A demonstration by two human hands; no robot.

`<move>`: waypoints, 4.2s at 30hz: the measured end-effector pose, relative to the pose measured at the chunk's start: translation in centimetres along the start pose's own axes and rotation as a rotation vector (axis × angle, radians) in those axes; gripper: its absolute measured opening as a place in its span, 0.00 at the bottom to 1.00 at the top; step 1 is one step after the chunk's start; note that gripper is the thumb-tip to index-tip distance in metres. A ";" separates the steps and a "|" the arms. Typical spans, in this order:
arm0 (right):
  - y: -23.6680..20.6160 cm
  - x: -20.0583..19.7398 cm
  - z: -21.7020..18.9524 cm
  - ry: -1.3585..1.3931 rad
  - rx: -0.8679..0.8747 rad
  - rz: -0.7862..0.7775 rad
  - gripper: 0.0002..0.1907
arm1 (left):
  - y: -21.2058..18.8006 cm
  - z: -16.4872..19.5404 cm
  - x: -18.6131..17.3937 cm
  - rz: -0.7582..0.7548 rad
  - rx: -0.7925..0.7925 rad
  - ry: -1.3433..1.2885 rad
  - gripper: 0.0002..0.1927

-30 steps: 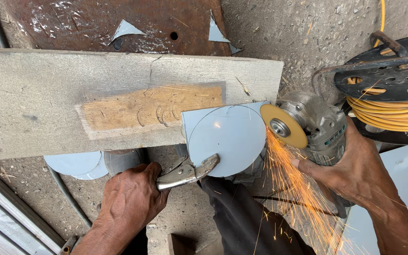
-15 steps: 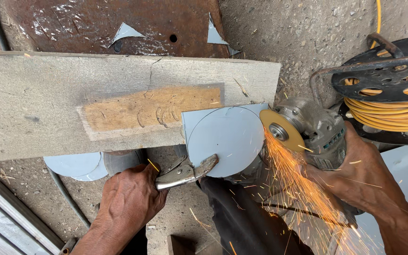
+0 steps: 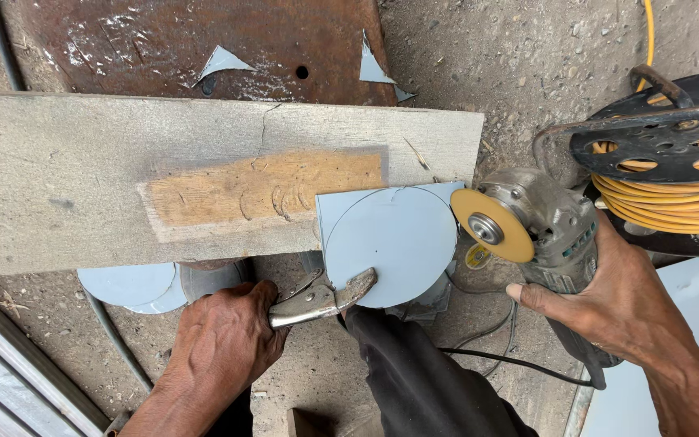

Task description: The person uses an angle grinder to cut a circular shape from a light blue metal sheet. The sheet is held with locking pliers on a concrete block. Sparks are visible during cutting. The person repositions the sheet several times to complete the cut.

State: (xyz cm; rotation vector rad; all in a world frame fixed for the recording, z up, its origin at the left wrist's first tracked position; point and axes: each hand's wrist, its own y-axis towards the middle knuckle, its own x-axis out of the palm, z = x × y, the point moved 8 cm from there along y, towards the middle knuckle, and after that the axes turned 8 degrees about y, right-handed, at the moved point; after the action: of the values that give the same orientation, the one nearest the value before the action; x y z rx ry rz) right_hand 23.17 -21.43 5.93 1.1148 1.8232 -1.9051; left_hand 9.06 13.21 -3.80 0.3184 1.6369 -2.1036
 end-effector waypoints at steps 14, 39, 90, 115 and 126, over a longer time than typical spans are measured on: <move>0.9 -0.3 0.3 -0.127 0.025 -0.017 0.62 | -0.1 -0.2 -0.6 0.050 -0.008 -0.023 0.15; 1.3 -0.2 -0.2 -0.071 0.016 -0.004 0.63 | -0.2 -0.4 -1.2 0.079 -0.010 -0.081 0.14; 1.7 -0.1 -0.1 -0.145 -0.007 -0.076 0.61 | -0.2 -1.0 -1.8 0.036 -0.013 0.014 0.20; 1.7 -0.3 -1.9 -0.149 -0.078 -0.037 0.55 | -0.1 -1.3 -1.4 -0.053 -0.036 0.057 0.17; 0.9 -0.3 -2.2 -0.107 -0.168 -0.031 0.56 | -0.4 -1.4 -1.6 -0.042 -0.038 0.025 0.17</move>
State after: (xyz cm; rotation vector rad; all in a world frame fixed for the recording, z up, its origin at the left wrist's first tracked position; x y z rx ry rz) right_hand 24.69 -19.54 5.67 0.9170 1.9112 -1.7539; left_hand 10.13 14.97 -3.16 0.3021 1.7105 -2.1040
